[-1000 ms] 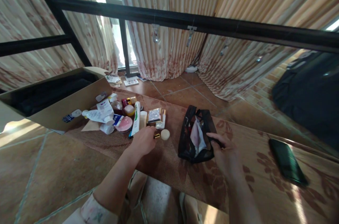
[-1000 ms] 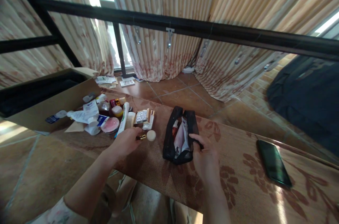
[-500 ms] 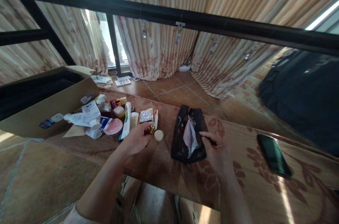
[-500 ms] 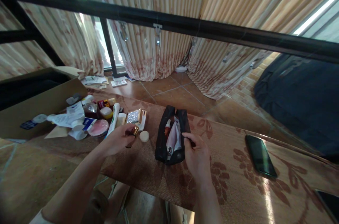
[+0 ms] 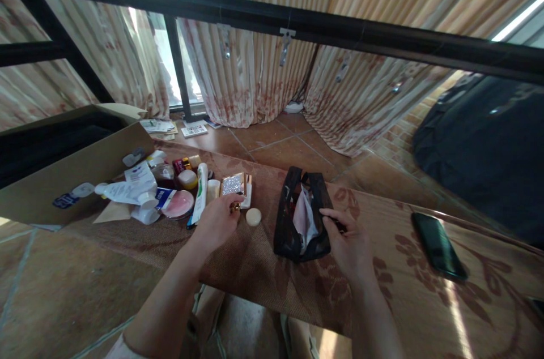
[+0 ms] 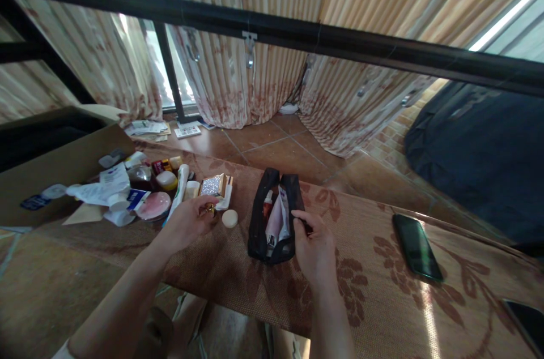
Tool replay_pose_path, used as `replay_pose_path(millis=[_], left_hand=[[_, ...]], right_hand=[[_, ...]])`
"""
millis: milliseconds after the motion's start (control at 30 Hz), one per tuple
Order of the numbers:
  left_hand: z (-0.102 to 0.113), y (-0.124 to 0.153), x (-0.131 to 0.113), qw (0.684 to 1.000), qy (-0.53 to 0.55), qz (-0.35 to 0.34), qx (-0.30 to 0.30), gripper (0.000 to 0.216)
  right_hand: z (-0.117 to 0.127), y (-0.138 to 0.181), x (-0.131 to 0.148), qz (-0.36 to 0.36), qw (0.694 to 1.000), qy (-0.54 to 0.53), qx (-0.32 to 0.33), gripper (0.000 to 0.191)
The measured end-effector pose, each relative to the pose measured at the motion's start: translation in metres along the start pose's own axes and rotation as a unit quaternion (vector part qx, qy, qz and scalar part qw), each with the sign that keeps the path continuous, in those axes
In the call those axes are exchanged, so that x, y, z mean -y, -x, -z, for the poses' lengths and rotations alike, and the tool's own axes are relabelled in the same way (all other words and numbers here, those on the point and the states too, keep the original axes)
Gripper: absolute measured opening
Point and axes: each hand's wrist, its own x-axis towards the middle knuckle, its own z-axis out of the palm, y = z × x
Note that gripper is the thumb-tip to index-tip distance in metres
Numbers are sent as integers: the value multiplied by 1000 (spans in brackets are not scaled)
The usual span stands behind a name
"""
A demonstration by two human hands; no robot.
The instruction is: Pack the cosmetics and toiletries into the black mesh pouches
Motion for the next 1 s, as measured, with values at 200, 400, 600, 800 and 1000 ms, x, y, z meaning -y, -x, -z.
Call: replay_pose_path(millis=[200, 400, 600, 800, 1000], left_hand=[[0, 0, -4, 1000, -16, 10, 5, 32], [2, 1, -6, 1000, -5, -8, -6, 25], [-1, 0, -8, 997, 55, -14, -45, 22], [-4, 5, -23, 974, 171, -58, -137, 19], [-20, 15, -44, 961, 216, -136, -102, 25]], right_hand=[[0, 0, -1, 5, 1000, 3, -7, 29], [0, -2, 0, 29, 999, 3, -25, 27], [-1, -4, 1, 40, 994, -58, -84, 24], [-2, -6, 5, 30, 990, -88, -109, 24], [-6, -5, 7, 28, 989, -102, -101, 23]])
